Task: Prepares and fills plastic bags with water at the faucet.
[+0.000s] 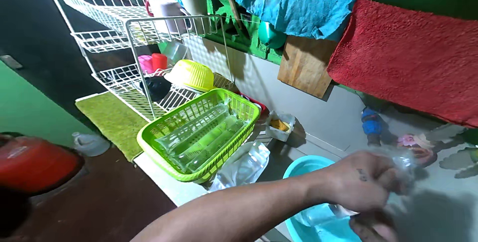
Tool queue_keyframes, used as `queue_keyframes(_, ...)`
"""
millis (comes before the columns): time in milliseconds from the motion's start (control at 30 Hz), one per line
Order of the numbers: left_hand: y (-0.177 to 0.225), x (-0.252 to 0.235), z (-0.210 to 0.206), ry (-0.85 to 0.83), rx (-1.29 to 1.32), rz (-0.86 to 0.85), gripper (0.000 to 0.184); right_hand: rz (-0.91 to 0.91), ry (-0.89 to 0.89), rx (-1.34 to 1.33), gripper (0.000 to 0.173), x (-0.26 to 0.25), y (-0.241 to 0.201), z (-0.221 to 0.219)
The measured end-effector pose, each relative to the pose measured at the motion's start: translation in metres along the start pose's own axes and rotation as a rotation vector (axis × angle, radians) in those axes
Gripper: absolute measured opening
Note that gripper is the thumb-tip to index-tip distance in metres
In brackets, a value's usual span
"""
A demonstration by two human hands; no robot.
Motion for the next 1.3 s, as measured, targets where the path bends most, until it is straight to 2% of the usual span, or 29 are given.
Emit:
queue_keyframes(67,0.009,-0.006,0.005,-0.013,-0.112,0.072,0.029,-0.045,0.123,0.129,0.045,-0.006,-0.011,-0.006)
queue_keyframes(133,0.004,-0.006,0.012,0.029,-0.128,0.199,0.024,-0.184,0.297,0.373,0.065,-0.009,-0.022,-0.014)
queue_keyframes(167,0.0,-0.003,0.016,0.067,-0.081,0.248,0.024,-0.234,0.336,0.349,0.066,-0.007,-0.02,-0.018)
queue_keyframes(200,-0.005,-0.001,0.018,0.1,-0.019,0.277,0.026,-0.219,0.302,0.206,0.062,-0.001,-0.014,-0.021)
queue_keyframes(267,-0.01,0.002,0.019,0.114,0.042,0.275,0.03,-0.124,0.059,-0.203,0.061,0.008,0.0,-0.02)
queue_keyframes(300,-0.009,0.002,0.018,0.098,0.021,0.257,0.03,-0.101,-0.047,-0.313,0.062,0.011,0.0,-0.021)
queue_keyframes(367,-0.002,0.0,0.015,0.055,-0.102,0.214,0.026,-0.104,-0.006,-0.249,0.054,0.015,-0.008,-0.026)
queue_keyframes(433,0.004,-0.001,0.01,0.034,-0.182,0.201,0.024,-0.153,0.154,-0.188,0.054,0.017,-0.009,-0.033)
queue_keyframes(467,0.007,0.0,0.009,0.036,-0.176,0.195,0.024,-0.174,0.161,-0.242,0.056,0.02,-0.004,-0.038)
queue_keyframes(567,0.012,0.005,0.012,0.043,-0.099,0.152,0.029,-0.18,-0.058,-0.425,0.075,0.026,0.002,-0.048)
queue_keyframes(600,0.012,0.007,0.012,0.035,-0.104,0.151,0.028,-0.2,-0.033,-0.369,0.074,0.029,0.0,-0.048)
queue_keyframes(700,0.011,0.013,0.014,0.034,-0.162,0.154,0.023,-0.263,0.208,-0.107,0.061,0.031,-0.002,-0.056)
queue_keyframes(733,0.012,0.015,0.017,0.044,-0.157,0.146,0.024,-0.283,0.224,-0.144,0.062,0.034,0.001,-0.059)
queue_keyframes(833,0.016,0.022,0.023,0.049,-0.115,0.091,0.026,-0.267,0.082,-0.348,0.061,0.041,0.001,-0.068)
queue_keyframes(967,0.019,0.033,0.029,0.057,-0.098,0.115,0.024,-0.237,0.097,-0.394,0.054,0.038,0.005,-0.089)
queue_keyframes(1033,0.022,0.042,0.034,0.103,-0.065,0.105,0.026,-0.212,0.018,-0.53,0.061,0.039,0.001,-0.1)
queue_keyframes(1067,0.022,0.045,0.036,0.116,-0.059,0.093,0.027,-0.21,0.018,-0.533,0.062,0.041,0.0,-0.102)
queue_keyframes(1167,0.021,0.049,0.04,0.095,-0.067,0.096,0.029,-0.263,0.21,-0.388,0.061,0.042,0.006,-0.112)
queue_keyframes(1200,0.021,0.048,0.043,0.063,-0.054,0.112,0.029,-0.271,0.226,-0.404,0.061,0.042,0.009,-0.118)
queue_keyframes(1300,0.018,0.045,0.048,-0.004,-0.023,0.141,0.032,-0.222,0.115,-0.518,0.064,0.047,0.008,-0.129)
Point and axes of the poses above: each hand's wrist, its own x-axis away from the middle knuckle, its own z-axis out of the back of the hand, y = z × x, the point moved 7 cm from there along -x, towards the middle knuckle, and after that the axes turned 6 degrees about -y, right-handed, at the moved point
